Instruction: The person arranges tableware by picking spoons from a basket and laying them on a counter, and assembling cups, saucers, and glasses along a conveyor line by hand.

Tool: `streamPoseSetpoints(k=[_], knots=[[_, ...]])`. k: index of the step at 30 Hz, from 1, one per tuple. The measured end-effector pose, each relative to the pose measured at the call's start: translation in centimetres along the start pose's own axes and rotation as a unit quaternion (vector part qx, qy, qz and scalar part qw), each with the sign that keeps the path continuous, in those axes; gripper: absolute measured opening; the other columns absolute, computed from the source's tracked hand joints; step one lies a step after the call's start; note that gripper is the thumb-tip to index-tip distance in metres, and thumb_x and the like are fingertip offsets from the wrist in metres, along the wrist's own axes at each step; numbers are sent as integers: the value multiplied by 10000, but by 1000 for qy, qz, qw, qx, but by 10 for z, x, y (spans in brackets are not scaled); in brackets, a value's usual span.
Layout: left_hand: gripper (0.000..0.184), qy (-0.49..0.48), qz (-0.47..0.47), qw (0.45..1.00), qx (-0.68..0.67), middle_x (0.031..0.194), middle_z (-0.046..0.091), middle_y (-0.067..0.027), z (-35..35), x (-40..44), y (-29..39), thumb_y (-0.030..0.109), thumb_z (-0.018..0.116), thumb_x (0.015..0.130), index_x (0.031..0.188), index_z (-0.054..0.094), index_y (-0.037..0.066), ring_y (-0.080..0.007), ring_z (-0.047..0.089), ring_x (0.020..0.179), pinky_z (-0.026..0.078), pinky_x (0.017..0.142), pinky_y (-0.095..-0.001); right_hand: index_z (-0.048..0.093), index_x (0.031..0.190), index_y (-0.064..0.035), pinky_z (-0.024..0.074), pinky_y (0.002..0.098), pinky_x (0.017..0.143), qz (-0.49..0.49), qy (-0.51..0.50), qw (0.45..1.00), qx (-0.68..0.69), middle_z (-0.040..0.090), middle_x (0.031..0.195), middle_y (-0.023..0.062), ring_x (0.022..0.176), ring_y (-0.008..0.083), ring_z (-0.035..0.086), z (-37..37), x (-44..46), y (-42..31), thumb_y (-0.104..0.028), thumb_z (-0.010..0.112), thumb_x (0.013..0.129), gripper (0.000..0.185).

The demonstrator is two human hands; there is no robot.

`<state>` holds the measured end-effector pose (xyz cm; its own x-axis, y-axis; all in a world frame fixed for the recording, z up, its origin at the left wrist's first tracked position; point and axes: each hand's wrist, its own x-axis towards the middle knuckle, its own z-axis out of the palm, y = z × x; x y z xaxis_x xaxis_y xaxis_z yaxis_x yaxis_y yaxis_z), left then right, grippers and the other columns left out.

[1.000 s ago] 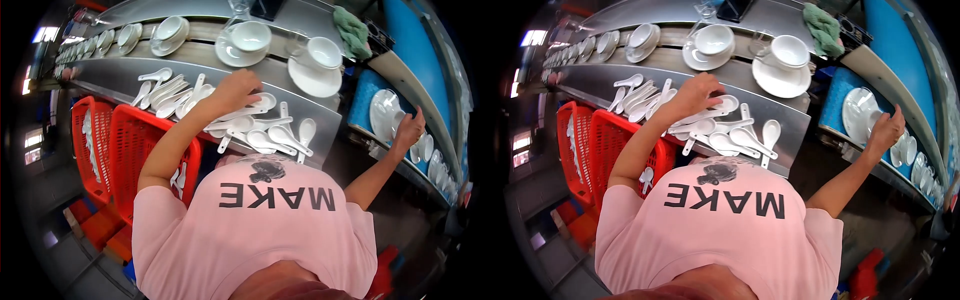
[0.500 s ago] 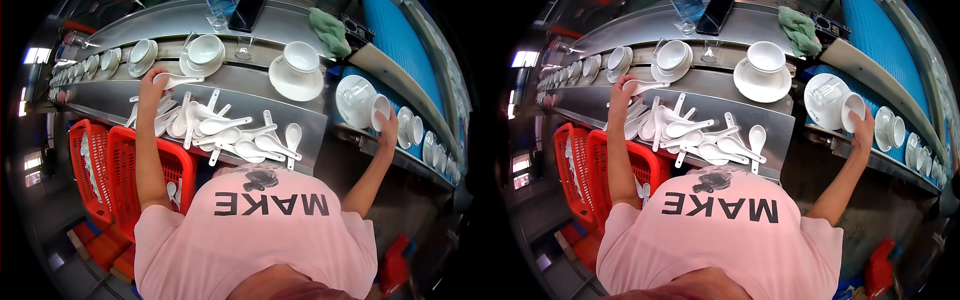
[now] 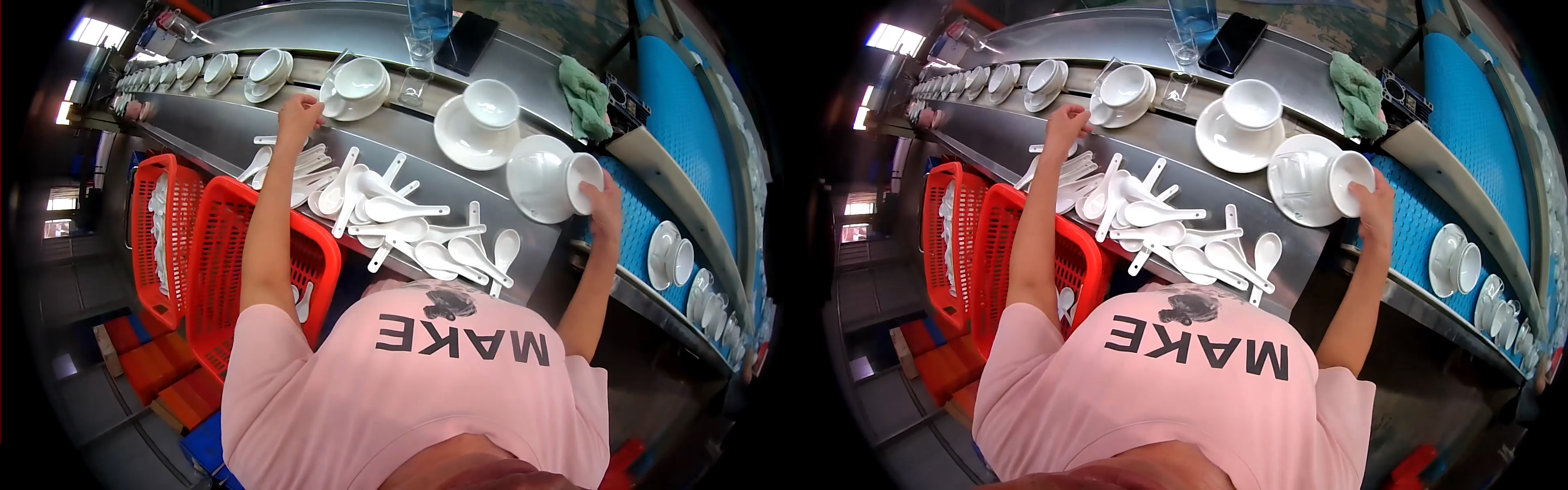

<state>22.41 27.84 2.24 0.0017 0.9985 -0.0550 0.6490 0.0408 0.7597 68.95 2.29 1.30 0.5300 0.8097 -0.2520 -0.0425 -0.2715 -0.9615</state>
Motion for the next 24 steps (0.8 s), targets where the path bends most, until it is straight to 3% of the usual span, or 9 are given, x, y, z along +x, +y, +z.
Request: streamPoseSetpoints(k=[3, 5, 7, 10, 13, 16, 17, 20, 24], knots=[[178, 83, 139, 968, 191, 705, 617, -103, 17, -6, 21, 163, 579, 753, 865, 593, 25, -171, 613, 640, 472, 583, -301, 540, 1064, 26, 458, 280, 726, -7, -6, 1000, -8, 601, 922, 92, 788, 166, 577, 17, 7, -6, -11, 565, 672, 395], [170, 0, 157, 981, 117, 757, 620, -112, 36, -21, 58, 187, 581, 756, 819, 599, 30, -216, 607, 695, 467, 616, -335, 540, 1059, 29, 458, 278, 721, -8, -15, 1000, -4, 600, 920, 93, 787, 167, 577, 18, 12, -5, -15, 558, 673, 389], [232, -24, 293, 941, 166, 825, 619, -127, 63, -19, 64, 205, 583, 761, 941, 573, 57, -267, 599, 746, 469, 649, -346, 541, 1056, 31, 456, 276, 720, -5, -20, 1000, -14, 600, 919, 93, 789, 167, 577, 22, 15, -9, -18, 550, 675, 384], [404, -5, 256, 912, 320, 874, 609, -156, 91, -10, 73, 226, 594, 758, 1116, 481, 77, -308, 591, 779, 467, 686, -357, 543, 1052, 29, 453, 274, 723, -4, -21, 999, -35, 599, 917, 92, 794, 167, 574, 25, 12, -15, -20, 542, 678, 378], [569, -78, 169, 934, 306, 873, 604, -184, 100, 4, 70, 276, 609, 744, 1216, 372, 66, -319, 591, 805, 469, 691, -382, 546, 1054, 24, 445, 268, 725, 1, -33, 999, -34, 596, 922, 86, 809, 162, 565, 25, 15, -10, -22, 532, 687, 370], [632, -21, 185, 959, 216, 854, 603, -179, 94, 8, 57, 330, 632, 720, 1211, 369, 33, -280, 607, 732, 478, 626, -371, 541, 1065, 27, 443, 268, 718, 7, -12, 999, -45, 591, 932, 87, 822, 160, 559, 31, 13, -9, -24, 528, 686, 382], [669, -115, 94, 977, 156, 789, 595, -146, 88, 9, 55, 358, 644, 712, 1210, 350, 21, -213, 592, 607, 465, 530, -330, 529, 1093, 17, 441, 264, 695, 3, -25, 999, -45, 587, 936, 83, 817, 154, 548, 31, 13, -7, -35, 514, 688, 408], [669, -195, -7, 978, 70, 722, 573, -109, 68, -16, 78, 360, 646, 721, 1196, 340, 2, -153, 542, 517, 432, 467, -283, 519, 1120, -1, 435, 253, 659, 37, -25, 997, -58, 581, 933, 73, 802, 148, 539, 41, 6, -23, -49, 498, 691, 431], [482, -239, 18, 971, 0, 728, 579, -72, 54, -15, 65, 287, 590, 799, 1154, 403, 20, -118, 532, 539, 414, 485, -242, 479, 1179, -29, 404, 227, 585, 41, -54, 997, -20, 568, 940, 55, 762, 122, 519, 62, 9, -32, -64, 493, 697, 484]])
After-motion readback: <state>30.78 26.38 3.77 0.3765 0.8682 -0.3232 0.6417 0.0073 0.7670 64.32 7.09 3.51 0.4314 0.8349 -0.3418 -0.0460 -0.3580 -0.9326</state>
